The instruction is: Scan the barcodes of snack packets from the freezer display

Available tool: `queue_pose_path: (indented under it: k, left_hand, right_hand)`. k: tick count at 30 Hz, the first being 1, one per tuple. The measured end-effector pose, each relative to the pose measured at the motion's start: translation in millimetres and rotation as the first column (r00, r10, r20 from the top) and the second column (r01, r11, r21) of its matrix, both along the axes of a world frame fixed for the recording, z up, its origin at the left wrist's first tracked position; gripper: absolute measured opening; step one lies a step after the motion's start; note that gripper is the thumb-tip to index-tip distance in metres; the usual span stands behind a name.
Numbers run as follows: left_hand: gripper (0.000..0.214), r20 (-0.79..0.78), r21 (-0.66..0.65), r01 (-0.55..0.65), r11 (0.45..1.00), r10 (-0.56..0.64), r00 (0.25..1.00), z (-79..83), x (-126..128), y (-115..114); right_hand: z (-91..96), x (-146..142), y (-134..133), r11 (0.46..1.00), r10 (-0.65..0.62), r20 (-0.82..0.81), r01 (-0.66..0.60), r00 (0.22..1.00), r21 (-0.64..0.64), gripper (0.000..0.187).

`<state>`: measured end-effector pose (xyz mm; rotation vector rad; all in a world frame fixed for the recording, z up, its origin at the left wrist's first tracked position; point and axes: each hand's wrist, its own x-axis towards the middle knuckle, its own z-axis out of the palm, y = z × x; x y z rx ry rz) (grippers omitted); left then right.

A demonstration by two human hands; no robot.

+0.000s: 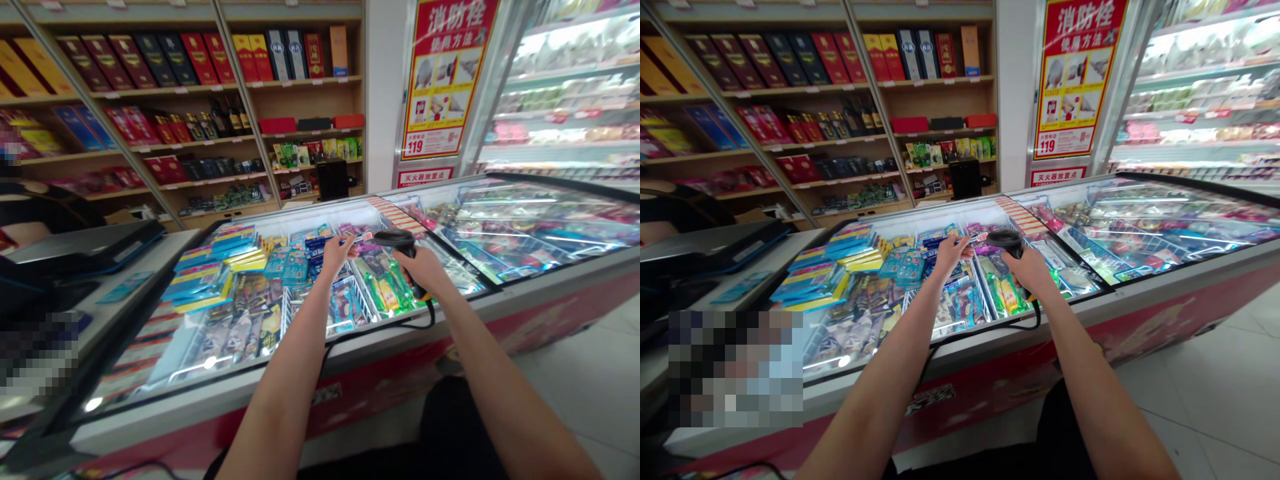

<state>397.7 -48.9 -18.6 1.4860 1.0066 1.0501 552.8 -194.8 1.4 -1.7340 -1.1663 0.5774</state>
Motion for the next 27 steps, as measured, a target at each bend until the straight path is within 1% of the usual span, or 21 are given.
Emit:
queue_pose_path:
  k: [8, 18, 25, 27]
  left_hand:
    - [0.017, 0.003, 0.007, -0.002, 1.0, 0.002, 1.0, -5.9, 1.4, 4.9]
    - [0.02, -0.002, 0.027, -0.007, 1.0, 0.007, 1.0, -9.6, 2.2, 7.1]
    - [0.019, -0.03, 0.04, -0.004, 0.999, 0.005, 1.0, -9.8, 2.1, 6.1]
    - [0.02, -0.031, 0.049, 0.0, 0.999, 0.001, 1.0, -10.8, 2.1, 6.7]
  right_hand:
    - [0.8, 1.4, -2.5, 1.0, 0.024, -0.01, -0.024, 1.0, 0.001, 0.03]
    - [2.2, 1.1, -6.6, 1.0, 0.014, -0.069, -0.014, 0.998, -0.001, 0.028]
    - [2.2, 1.2, -7.6, 1.0, 0.026, -0.032, -0.026, 0.999, -0.013, 0.029]
    - [1.4, 1.8, -7.3, 1.0, 0.023, -0.036, -0.023, 0.999, 0.001, 0.029]
